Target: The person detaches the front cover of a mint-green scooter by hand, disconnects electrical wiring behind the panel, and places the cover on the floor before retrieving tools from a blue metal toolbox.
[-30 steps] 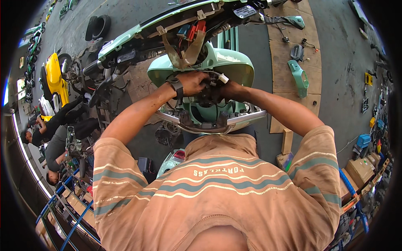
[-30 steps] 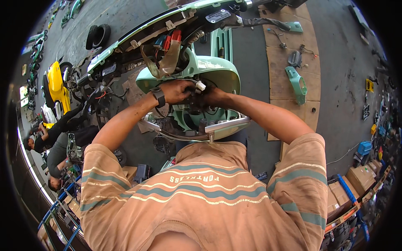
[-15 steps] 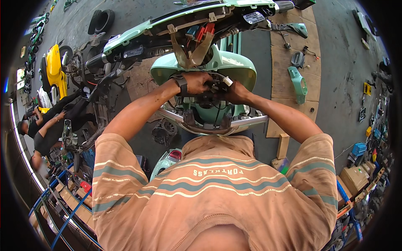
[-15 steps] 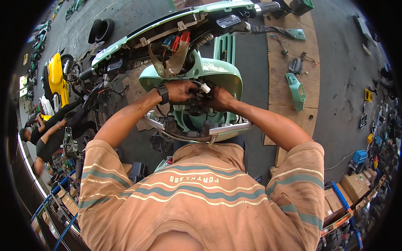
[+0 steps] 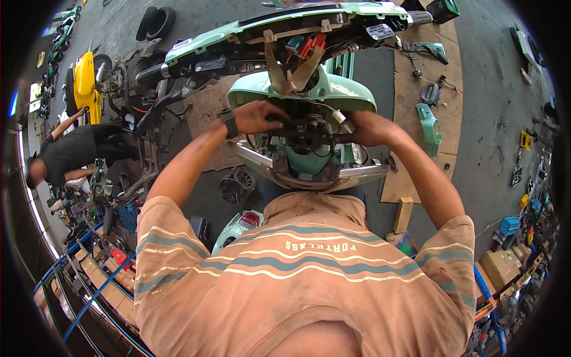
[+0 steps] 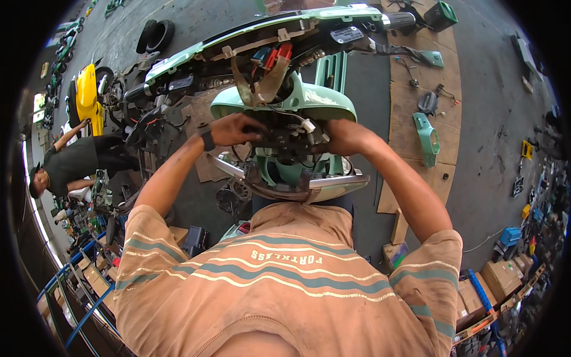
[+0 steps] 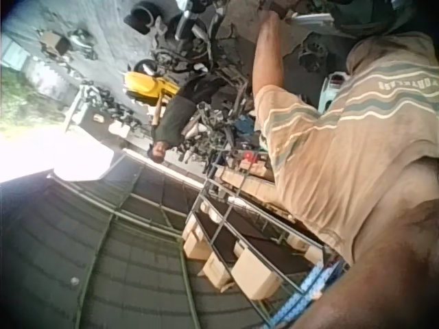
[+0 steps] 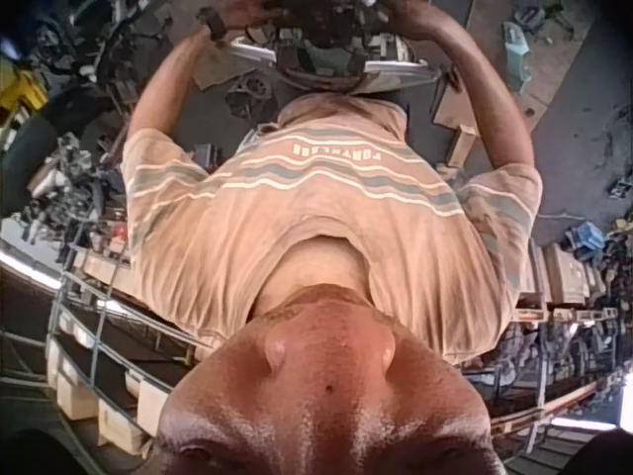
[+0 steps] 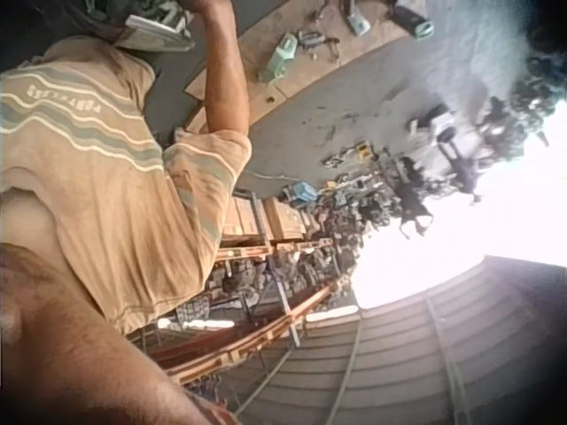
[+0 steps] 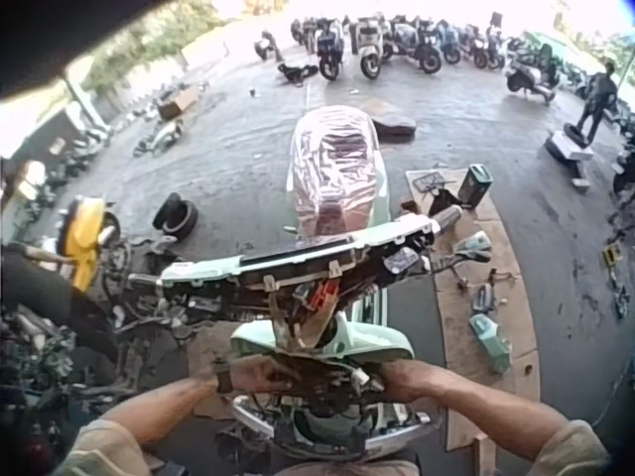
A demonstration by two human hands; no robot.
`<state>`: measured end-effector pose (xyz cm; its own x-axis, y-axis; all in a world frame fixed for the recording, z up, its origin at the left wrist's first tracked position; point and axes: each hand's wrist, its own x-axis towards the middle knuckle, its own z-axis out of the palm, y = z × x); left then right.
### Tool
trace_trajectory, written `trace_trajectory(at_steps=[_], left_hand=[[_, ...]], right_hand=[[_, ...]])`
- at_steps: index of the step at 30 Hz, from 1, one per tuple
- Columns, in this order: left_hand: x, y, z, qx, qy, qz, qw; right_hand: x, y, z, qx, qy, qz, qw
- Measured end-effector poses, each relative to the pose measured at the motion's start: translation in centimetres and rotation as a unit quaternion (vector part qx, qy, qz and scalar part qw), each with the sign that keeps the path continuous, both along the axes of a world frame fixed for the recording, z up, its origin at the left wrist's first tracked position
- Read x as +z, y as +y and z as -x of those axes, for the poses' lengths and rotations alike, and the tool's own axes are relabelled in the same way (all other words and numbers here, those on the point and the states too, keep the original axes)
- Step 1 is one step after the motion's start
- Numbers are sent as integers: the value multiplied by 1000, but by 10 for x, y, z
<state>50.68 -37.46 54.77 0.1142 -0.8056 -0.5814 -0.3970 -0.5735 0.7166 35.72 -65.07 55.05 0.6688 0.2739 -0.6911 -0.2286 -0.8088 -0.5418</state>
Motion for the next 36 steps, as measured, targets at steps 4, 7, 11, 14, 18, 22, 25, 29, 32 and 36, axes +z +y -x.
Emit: trace_trajectory(at_steps=[4,7,11,14,18,22,25,29,32,36], left_hand=[[-20,71,-10,76,-23,-29,996],[-50,94,-2,264,-133,38,955],[-83,91,-2,258,-174,-1,950],[-97,93,-6,317,-93,26,944],[-97,110,-10,340,26,-27,940],[-93,149,14,420,94,68,900],[-74,153,31,413,149,111,891],[-85,161,38,367,117,141,912],[-87,156,32,341,53,187,920],[-87,134,9,211,89,308,924]], right_hand=[[66,44,-15,34,-104,61,992],[63,98,-28,56,4,-14,998],[7,135,-39,31,55,-52,997],[-4,141,-57,17,103,-47,993],[-55,152,-58,46,-17,-73,996],[-58,186,-64,-209,255,-249,911],[-60,216,-72,-402,323,-319,795],[-80,230,-56,-410,243,-349,807],[-77,233,-36,-358,166,-360,845],[-82,234,-20,-332,131,-328,875]])
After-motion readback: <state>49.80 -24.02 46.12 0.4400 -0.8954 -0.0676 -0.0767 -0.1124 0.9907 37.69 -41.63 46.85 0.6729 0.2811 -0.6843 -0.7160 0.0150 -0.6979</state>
